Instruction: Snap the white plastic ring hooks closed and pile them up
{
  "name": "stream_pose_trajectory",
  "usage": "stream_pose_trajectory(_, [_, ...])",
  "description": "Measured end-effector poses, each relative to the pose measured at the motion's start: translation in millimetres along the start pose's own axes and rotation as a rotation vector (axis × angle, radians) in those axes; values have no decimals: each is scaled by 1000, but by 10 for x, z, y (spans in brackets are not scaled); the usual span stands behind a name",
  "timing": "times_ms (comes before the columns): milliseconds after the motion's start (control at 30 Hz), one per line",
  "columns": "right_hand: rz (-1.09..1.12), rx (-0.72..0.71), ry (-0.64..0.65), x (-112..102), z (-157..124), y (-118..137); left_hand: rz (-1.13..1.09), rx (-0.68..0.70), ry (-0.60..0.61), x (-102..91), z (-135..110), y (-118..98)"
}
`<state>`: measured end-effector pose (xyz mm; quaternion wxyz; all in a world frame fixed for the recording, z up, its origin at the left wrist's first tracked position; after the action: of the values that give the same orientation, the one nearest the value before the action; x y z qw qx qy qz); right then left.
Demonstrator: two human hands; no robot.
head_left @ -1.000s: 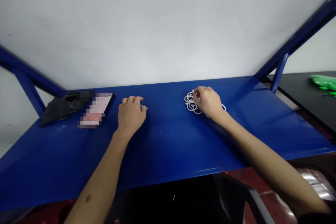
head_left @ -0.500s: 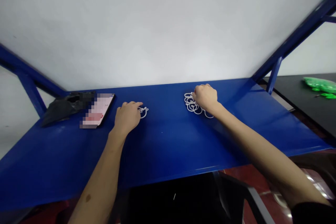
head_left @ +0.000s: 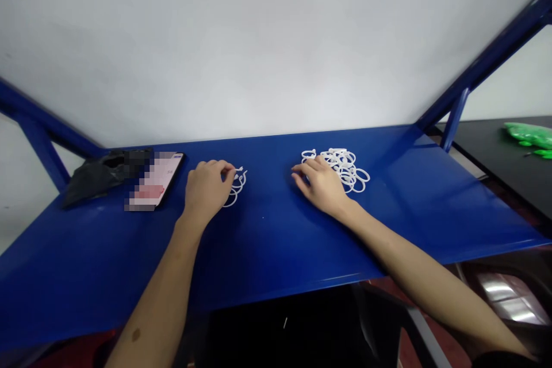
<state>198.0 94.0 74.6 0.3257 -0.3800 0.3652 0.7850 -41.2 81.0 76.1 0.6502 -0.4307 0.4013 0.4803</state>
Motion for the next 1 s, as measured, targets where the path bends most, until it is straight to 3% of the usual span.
stream_pose_trajectory(167, [389, 17, 162, 68, -104, 185, -256, 133, -284, -154, -64, -371])
stream_pose_trajectory(267, [595, 85, 228, 124, -135, 209, -391, 248, -326, -88, -122, -631])
stream_pose_trajectory(433, [632, 113, 143, 115, -139, 132, -555, 307, -181, 118, -153, -847])
stream_pose_trajectory(633, [552, -115, 113, 40, -207, 241, -664, 333, 39, 265, -192, -933])
stream_pose_trajectory(1000, [16, -409, 2, 35, -409, 454, -576, 401, 140, 355, -228, -942])
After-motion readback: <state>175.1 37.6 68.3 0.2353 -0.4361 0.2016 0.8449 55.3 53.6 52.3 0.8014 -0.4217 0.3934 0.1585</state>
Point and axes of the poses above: each hand's wrist, its own z-axis towards the middle knuckle, its own x-axis out of the palm, y = z × x, the point moved 8 cm from there along z, towards the middle knuckle, and after that the axes turned 12 degrees about x, right-handed, at the moved point
